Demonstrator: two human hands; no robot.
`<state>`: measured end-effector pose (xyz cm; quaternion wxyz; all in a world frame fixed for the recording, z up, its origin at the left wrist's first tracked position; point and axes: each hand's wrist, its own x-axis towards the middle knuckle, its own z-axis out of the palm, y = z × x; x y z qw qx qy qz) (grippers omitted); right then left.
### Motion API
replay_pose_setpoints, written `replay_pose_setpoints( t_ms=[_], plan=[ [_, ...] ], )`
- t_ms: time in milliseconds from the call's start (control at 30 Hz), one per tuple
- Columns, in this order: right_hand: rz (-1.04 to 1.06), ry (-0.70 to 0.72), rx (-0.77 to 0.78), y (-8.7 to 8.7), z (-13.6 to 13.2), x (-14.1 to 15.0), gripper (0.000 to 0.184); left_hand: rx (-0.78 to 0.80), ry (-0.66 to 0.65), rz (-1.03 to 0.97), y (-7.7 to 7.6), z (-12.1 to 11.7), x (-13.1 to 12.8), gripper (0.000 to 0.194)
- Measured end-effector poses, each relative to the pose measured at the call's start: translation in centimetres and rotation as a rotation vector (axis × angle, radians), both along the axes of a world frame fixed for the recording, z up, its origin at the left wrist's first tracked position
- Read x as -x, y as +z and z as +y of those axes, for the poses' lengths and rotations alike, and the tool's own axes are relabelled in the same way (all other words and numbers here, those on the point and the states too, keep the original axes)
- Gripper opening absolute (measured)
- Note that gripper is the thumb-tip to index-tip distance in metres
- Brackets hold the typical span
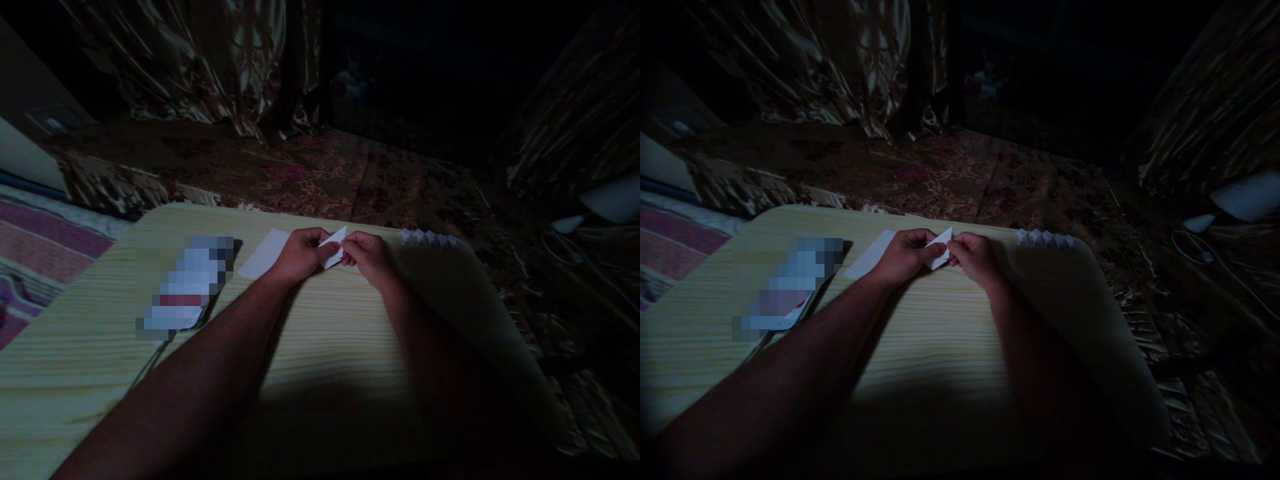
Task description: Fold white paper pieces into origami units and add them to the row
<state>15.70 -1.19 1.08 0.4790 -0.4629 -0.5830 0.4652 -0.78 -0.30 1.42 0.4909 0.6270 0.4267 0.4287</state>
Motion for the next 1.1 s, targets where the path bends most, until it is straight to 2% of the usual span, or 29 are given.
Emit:
replay_pose_setpoints(
  t_ms=[233,700,1100],
  plan=[
    [-0.018,0.024,0.011,0.01,-0.22,0.18,0.016,0.002,0.070,-0.039,-0.19,0.26,0.00,0.027],
    [-0.042,0.018,0.010,-0.24,-0.20,0.05,0.014,-0.014,0.037,0.004,0.37,-0.09,0.12,0.027],
    [-0.092,0.065,-0.010,0.21,-0.56,0.21,0.010,0.075,0.113,-0.168,0.55,-0.14,-0.10,0.026]
  ],
)
